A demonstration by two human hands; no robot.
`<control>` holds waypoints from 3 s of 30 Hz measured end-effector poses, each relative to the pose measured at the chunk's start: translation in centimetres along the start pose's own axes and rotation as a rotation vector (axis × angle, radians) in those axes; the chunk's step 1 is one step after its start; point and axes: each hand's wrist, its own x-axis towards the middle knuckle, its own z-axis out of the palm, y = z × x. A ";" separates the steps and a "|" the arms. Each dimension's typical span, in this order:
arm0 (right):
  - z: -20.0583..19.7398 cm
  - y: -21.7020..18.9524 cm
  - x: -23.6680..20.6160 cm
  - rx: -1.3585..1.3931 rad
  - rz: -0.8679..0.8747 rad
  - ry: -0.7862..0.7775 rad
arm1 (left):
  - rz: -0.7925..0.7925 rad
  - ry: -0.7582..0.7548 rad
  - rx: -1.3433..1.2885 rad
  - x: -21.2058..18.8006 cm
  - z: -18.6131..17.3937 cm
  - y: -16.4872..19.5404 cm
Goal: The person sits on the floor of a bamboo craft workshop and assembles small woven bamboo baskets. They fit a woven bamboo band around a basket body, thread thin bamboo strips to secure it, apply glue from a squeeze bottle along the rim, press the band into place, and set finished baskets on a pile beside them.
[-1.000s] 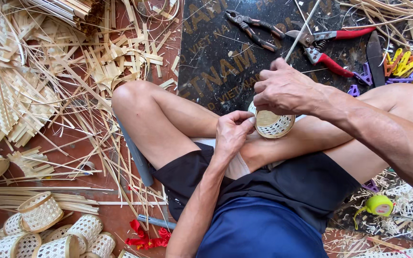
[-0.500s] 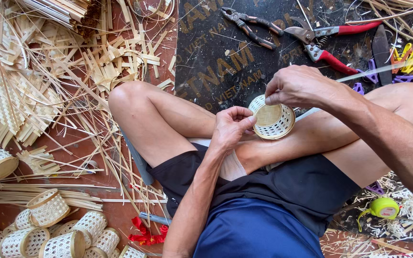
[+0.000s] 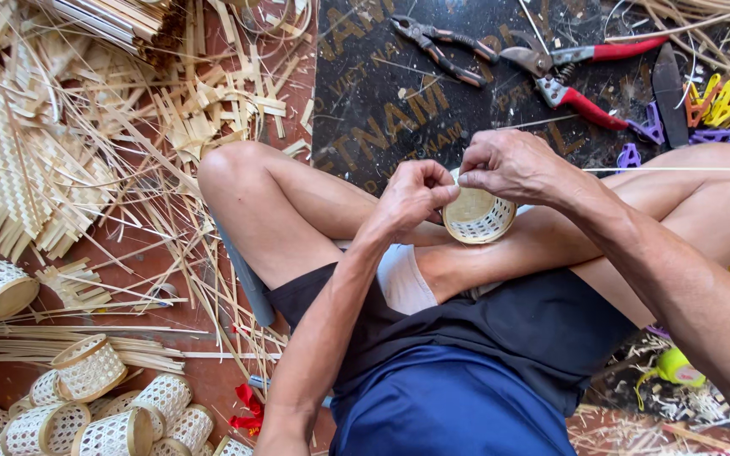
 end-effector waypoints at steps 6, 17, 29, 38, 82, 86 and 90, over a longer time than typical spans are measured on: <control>-1.8 -0.6 1.7 0.078 0.071 -0.125 | 0.014 0.099 -0.290 -2.4 -0.1 -3.8; -0.7 -0.5 1.8 0.235 0.129 -0.198 | 0.017 0.030 -0.035 -1.7 -1.3 -0.4; -0.8 -3.9 1.2 -0.115 -0.058 -0.002 | -0.007 -0.116 0.062 -0.4 -2.8 -0.8; 6.7 -6.7 -2.8 1.009 0.401 0.284 | 0.034 0.169 -0.562 -2.8 0.3 -6.2; -2.6 -4.8 0.1 -0.545 -0.186 0.022 | 0.025 0.069 -0.607 -3.4 0.6 -6.2; -0.4 -3.3 -0.8 -0.175 -0.079 0.162 | 0.058 0.033 -0.602 -3.4 0.2 -5.4; 1.5 -2.6 -1.2 -0.085 -0.039 0.243 | 0.002 0.042 -0.291 -2.2 -0.5 -2.8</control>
